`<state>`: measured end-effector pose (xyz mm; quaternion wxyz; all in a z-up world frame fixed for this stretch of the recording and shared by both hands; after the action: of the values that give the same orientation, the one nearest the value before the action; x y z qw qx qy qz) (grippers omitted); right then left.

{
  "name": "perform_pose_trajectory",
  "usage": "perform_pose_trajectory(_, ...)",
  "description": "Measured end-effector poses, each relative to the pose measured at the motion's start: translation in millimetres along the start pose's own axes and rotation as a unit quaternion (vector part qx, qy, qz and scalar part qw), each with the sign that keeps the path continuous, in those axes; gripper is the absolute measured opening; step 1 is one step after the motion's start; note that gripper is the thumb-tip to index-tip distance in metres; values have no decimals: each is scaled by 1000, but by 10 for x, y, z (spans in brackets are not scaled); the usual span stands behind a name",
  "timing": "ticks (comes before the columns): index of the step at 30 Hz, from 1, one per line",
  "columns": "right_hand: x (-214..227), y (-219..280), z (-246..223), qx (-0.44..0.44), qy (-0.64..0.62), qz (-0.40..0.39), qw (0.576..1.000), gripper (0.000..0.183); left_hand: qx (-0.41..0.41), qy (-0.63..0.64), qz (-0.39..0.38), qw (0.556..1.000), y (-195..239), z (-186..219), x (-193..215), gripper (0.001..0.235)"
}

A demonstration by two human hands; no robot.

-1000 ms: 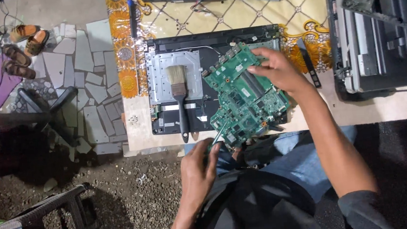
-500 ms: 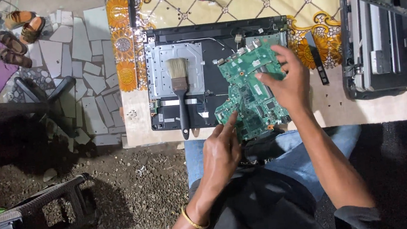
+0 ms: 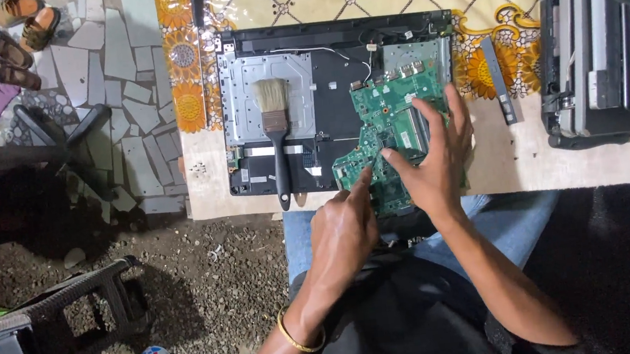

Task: The person holds a green circuit board over a disassembled electronic device and uses a brush to clean its surface. They move the brush across the board and point at specific components while holding the board steady.

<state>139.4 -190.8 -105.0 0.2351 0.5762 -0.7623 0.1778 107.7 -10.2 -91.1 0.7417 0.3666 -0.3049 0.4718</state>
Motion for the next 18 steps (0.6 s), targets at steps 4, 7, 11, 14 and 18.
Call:
perform_pose_trajectory(4,5,-2,110,1,-5,-17,1000,73,1,-40,-3,999,-10,75,109,54)
perform_pose_trajectory(7,5,-21,218,-19,8,-18,1000,79,5,-40,1,999,-21,134,182,52)
perform_pose_trajectory(11,-11,-4,220,-24,9,-11,1000,80,13,-13,-3,1000,-31,87,147,54)
perform_pose_trajectory(14,-25,5,253,-25,18,-7,999,84,5,-18,9,1000,-30,89,124,52)
perform_pose_trajectory(18,-40,9,304,-34,25,-4,999,85,1,-26,4,1000,-61,125,85,54)
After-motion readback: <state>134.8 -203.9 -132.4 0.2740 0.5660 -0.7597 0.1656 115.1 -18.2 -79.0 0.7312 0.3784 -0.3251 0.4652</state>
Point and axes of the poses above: each hand's wrist, its own y-axis away from the middle knuckle, its own x-axis out of the back of the hand, z = x × y, the point moved 10 cm from there along -y, towards the middle knuckle, and after that the axes turned 7 degrees about -y, right-handed, at the moved point
